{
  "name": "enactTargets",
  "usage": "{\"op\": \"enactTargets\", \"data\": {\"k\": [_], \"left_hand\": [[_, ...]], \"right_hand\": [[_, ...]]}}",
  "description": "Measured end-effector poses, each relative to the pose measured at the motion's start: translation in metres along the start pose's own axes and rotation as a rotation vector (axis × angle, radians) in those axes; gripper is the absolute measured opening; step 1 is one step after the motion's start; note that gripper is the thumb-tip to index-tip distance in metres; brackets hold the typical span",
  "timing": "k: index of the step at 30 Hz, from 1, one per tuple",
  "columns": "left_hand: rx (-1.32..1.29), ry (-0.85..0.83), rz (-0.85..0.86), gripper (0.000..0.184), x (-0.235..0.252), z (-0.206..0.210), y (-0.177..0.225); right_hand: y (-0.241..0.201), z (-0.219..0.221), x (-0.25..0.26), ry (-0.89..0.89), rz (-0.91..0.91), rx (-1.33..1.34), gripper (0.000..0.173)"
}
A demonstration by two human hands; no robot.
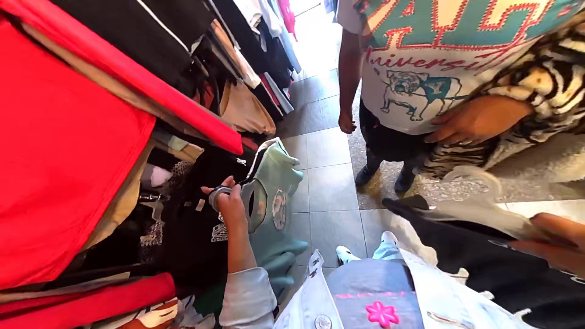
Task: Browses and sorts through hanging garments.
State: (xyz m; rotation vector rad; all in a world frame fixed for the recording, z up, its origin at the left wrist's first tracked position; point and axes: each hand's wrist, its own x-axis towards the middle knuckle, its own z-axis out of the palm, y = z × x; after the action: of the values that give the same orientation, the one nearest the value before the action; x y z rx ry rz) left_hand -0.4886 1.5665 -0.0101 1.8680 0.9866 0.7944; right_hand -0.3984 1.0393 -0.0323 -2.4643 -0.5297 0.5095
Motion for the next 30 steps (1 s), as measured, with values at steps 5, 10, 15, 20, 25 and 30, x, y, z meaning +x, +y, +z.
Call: {"op": "enactTargets", "data": {"k": [5, 10, 15, 20, 25, 30], "left_hand": [[-0.1, 0.093, -0.061, 0.072, 0.009, 0.018, 0.015], [-0.113, 0.206, -0.119, 0.053, -0.002, 0.041, 0.038], [-0.171, 0.193, -0.14, 0.043, -0.01, 0.052, 0.049], [-0.196, 0.191, -0.142, 0.035, -0.017, 0.051, 0.054], [-0.18, 0.17, -0.14, 0.03, -0.023, 0.043, 0.055], [-0.196, 0.127, -0.107, 0.032, -0.026, 0.037, 0.055]], "right_hand": [[0.087, 0.047, -0.006, 0.121, -0.062, 0.0, 0.023], [0.011, 0.009, -0.005, -0.14, 0.132, 0.114, 0.012], [0.026, 0.017, -0.003, -0.122, -0.071, 0.178, 0.013], [0.035, 0.024, 0.003, -0.054, -0.173, 0.223, 0.016], [0.032, 0.027, 0.009, -0.025, -0.199, 0.226, 0.016], [0.031, 0.028, 0.011, -0.022, -0.189, 0.2, 0.015]]}}
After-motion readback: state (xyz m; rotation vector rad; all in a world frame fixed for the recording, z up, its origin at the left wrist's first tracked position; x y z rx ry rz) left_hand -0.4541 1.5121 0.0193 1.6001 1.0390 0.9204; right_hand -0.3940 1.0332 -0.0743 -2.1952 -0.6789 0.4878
